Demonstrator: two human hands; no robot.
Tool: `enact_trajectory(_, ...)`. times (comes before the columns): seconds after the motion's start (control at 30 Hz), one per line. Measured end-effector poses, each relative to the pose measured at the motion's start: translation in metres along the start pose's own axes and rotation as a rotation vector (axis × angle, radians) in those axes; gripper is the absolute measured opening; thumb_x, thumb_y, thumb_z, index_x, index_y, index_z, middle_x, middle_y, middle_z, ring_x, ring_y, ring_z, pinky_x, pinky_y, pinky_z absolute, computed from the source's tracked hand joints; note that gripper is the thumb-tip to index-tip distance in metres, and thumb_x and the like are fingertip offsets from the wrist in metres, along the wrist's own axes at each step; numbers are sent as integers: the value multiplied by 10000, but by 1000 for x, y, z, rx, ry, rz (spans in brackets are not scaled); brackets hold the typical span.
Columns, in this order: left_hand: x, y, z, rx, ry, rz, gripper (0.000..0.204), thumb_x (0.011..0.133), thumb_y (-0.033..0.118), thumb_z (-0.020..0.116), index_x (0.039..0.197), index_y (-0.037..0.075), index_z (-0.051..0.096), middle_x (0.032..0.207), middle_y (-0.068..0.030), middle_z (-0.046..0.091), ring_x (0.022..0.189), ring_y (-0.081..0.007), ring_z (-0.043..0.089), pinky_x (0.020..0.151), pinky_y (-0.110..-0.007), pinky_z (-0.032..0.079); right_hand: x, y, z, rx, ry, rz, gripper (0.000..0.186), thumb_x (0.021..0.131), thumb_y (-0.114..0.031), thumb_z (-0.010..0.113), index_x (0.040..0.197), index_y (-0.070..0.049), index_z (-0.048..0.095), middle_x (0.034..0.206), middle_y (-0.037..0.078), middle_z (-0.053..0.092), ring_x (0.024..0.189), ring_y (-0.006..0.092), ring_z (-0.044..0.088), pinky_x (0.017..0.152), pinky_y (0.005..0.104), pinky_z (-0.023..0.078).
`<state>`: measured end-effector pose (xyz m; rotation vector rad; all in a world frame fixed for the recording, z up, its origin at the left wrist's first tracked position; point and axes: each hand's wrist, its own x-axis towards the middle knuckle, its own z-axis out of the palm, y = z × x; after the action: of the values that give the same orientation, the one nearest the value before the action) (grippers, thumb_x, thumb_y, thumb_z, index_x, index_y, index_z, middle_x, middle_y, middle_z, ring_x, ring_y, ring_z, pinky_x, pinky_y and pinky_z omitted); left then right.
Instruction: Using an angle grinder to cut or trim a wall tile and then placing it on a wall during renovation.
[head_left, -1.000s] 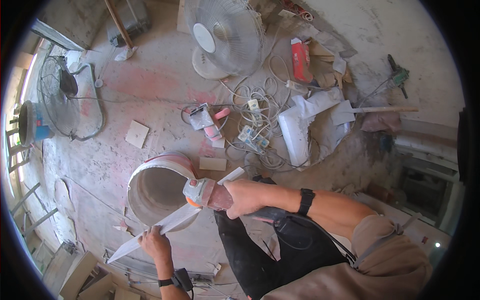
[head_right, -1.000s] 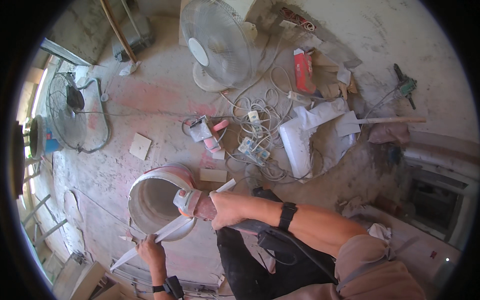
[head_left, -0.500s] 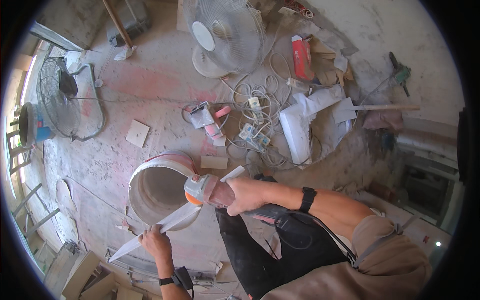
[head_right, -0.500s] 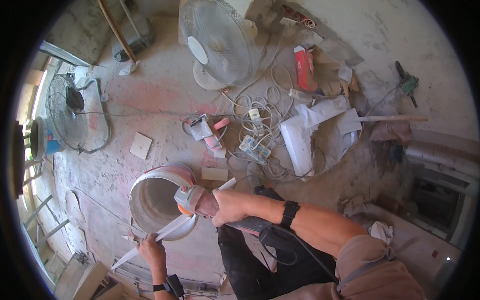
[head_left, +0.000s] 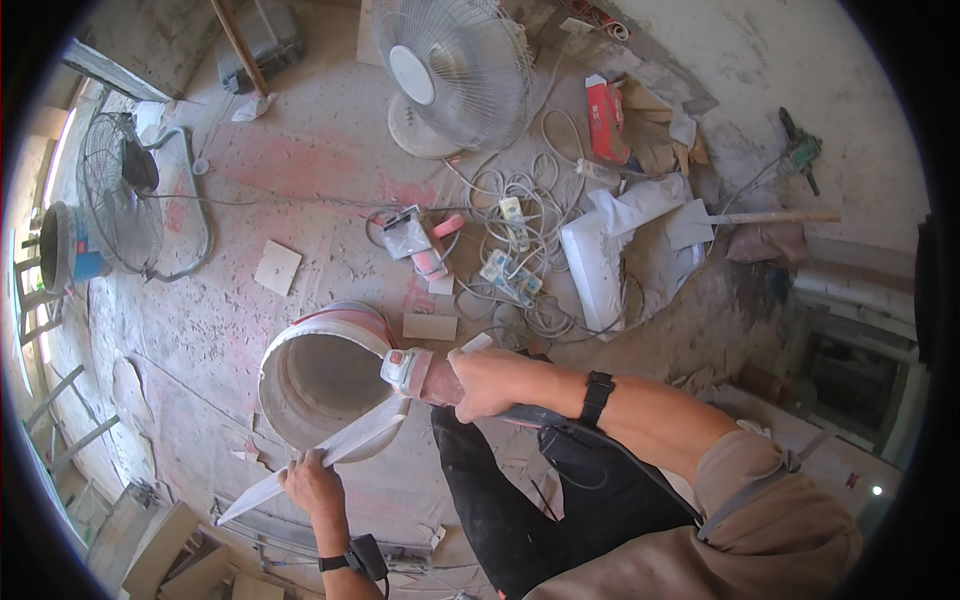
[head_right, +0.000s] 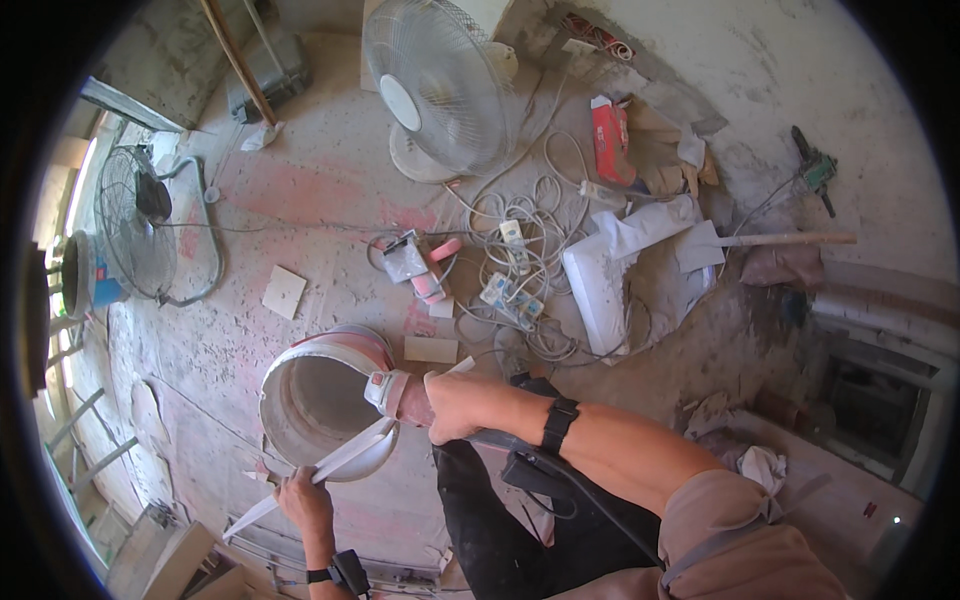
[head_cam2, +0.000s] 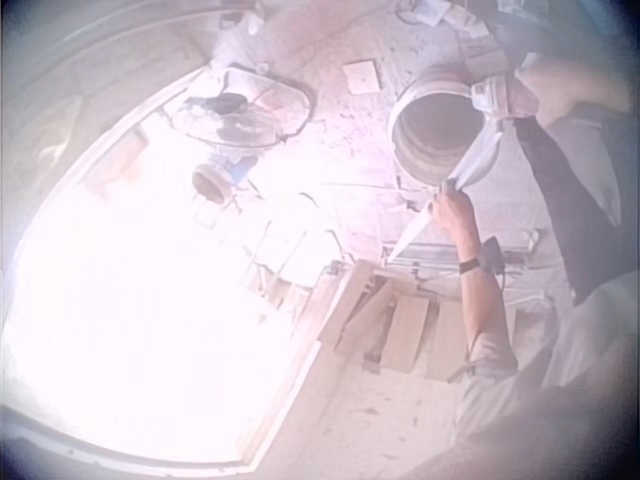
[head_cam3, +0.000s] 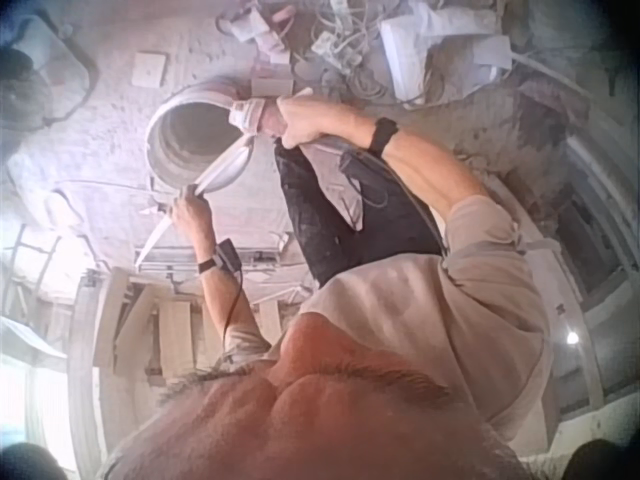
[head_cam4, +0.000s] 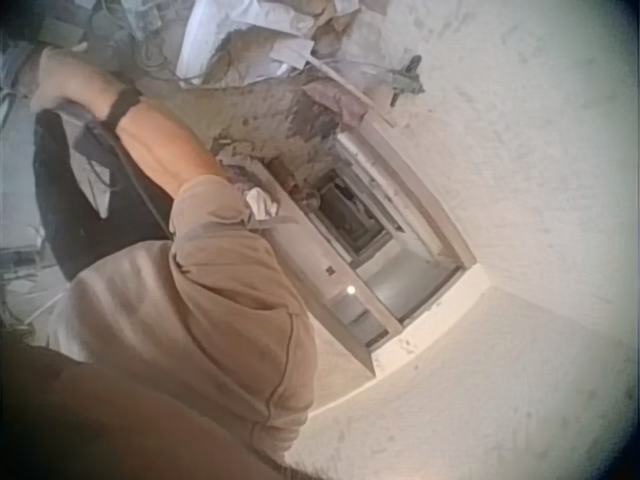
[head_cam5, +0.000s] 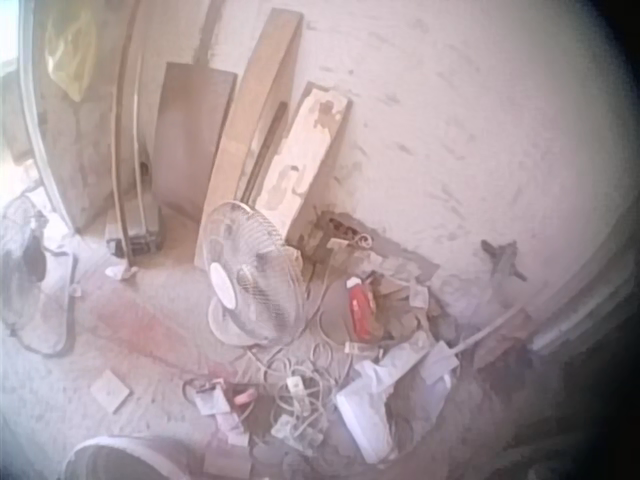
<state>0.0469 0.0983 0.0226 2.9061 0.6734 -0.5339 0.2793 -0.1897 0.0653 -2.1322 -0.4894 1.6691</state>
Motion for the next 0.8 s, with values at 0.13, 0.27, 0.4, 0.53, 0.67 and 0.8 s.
enact_trajectory(0.13, -2, 1, -1, 8, 17, 14, 144, 786, 55, 682, 865, 138, 769, 824, -70, 729, 851, -287, 670, 853, -428, 428, 1, -8, -1, -58, 2, 7, 580, 702, -254, 737, 1108, 118, 553, 1004, 329, 685, 978, 463, 685, 828, 498, 546)
enact_trajectory(0.27, -3, 2, -2, 3, 35, 18, 138, 788, 56, 677, 856, 140, 763, 820, -63, 728, 851, -284, 670, 849, -430, 428, 2, -15, -2, -96, -16, 3, 576, 706, -255, 738, 1102, 118, 549, 1022, 332, 684, 988, 462, 685, 833, 499, 547)
enact_trajectory(0.4, -3, 2, -3, -1, 35, 23, 130, 800, 68, 667, 854, 143, 758, 833, -56, 729, 846, -284, 667, 846, -431, 429, 0, -15, 1, -129, 23, 67, 575, 705, -256, 740, 1095, 122, 552, 1020, 330, 687, 989, 465, 685, 838, 508, 550)
enact_trajectory(0.53, -3, 1, -1, -4, 51, 21, 123, 810, 76, 655, 846, 140, 753, 854, -53, 733, 846, -281, 666, 846, -431, 433, -2, -11, 6, -126, 22, 55, 601, 710, -264, 740, 1129, 126, 561, 1037, 336, 688, 1018, 467, 683, 858, 510, 555)
enact_trajectory(0.67, -5, 0, -1, 32, 45, 40, 115, 818, 85, 651, 844, 134, 752, 857, -52, 734, 856, -282, 669, 850, -435, 433, -5, -17, 2, -124, 5, 59, 629, 713, -269, 738, 1168, 127, 561, 1055, 343, 685, 1046, 465, 680, 878, 506, 555)
enact_trajectory(0.8, -5, 4, -3, 5, 33, 21, 117, 829, 86, 645, 848, 125, 754, 868, -59, 738, 866, -288, 671, 851, -438, 433, -5, -13, 4, -117, 17, 52, 623, 715, -267, 736, 1162, 128, 556, 1036, 341, 688, 1027, 469, 683, 873, 506, 555)
